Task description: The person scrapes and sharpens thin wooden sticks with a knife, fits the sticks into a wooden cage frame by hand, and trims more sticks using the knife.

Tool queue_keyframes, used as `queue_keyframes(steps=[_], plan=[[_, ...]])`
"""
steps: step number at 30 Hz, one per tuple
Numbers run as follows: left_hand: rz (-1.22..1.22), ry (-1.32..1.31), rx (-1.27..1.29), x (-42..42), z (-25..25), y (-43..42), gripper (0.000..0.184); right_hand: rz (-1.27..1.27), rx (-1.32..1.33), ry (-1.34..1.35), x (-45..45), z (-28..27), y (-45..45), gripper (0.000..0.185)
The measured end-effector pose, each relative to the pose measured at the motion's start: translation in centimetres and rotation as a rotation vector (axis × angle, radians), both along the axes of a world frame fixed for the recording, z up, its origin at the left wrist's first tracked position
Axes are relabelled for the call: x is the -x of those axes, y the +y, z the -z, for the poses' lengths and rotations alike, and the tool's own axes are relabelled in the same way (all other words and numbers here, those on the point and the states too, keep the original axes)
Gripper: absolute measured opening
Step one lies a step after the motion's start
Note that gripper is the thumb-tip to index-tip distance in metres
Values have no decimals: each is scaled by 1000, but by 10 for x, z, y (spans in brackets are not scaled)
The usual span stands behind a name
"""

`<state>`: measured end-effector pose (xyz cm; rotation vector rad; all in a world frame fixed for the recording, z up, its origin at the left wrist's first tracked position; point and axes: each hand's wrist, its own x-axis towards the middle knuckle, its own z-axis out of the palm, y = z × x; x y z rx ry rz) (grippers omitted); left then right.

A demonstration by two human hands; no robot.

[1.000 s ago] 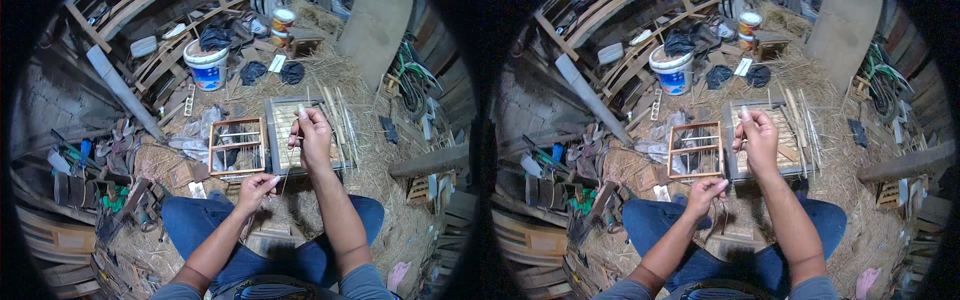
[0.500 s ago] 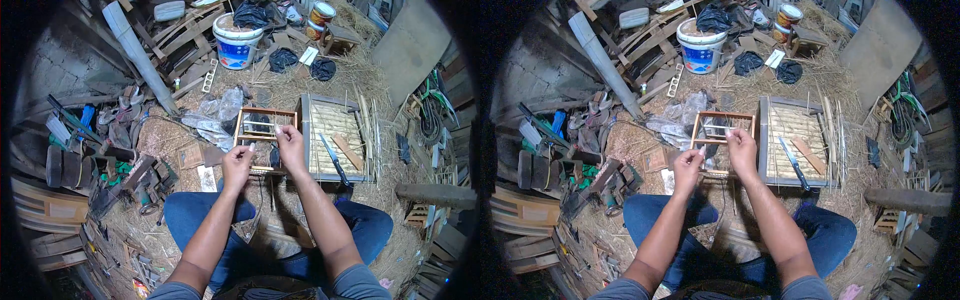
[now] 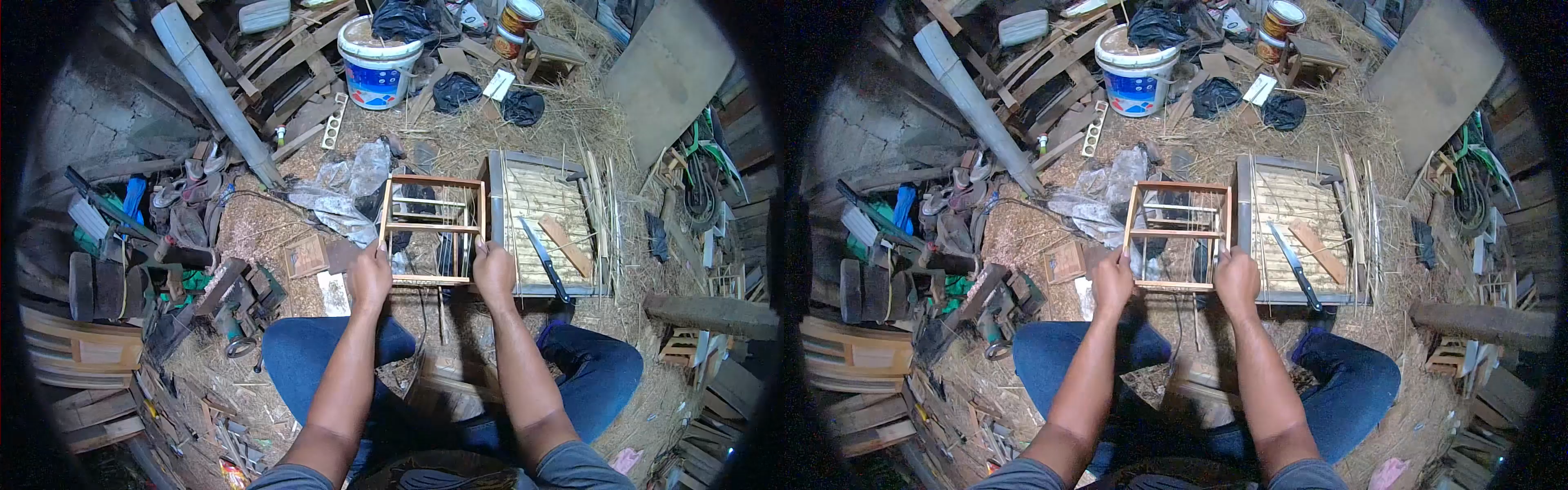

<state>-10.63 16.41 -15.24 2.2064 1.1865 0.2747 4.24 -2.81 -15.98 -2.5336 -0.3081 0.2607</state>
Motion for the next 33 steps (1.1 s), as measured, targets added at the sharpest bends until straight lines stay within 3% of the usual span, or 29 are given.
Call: queue_keyframes(steps=[7,8,13,15,22,26,33], plan=[[21,-268,-126,16,-50,11,25,-29,-228,-19,3,-47,4,32],[-104,-300,74,19,-69,6,28,-38,-255,-36,4,-54,5,33],[-147,-506,122,37,-115,11,33,-70,-411,25,11,-132,4,36],[-137,-763,296,42,-147,1,43,-76,-492,18,10,-156,-2,37],[95,-1045,617,60,-245,-24,79,-172,-817,21,-7,-251,-44,52],[180,-1141,716,52,-277,-45,72,-201,-878,-98,-6,-311,-74,60],[185,-1209,1085,1,-284,-73,50,-138,-614,-287,-25,-367,-118,68]])
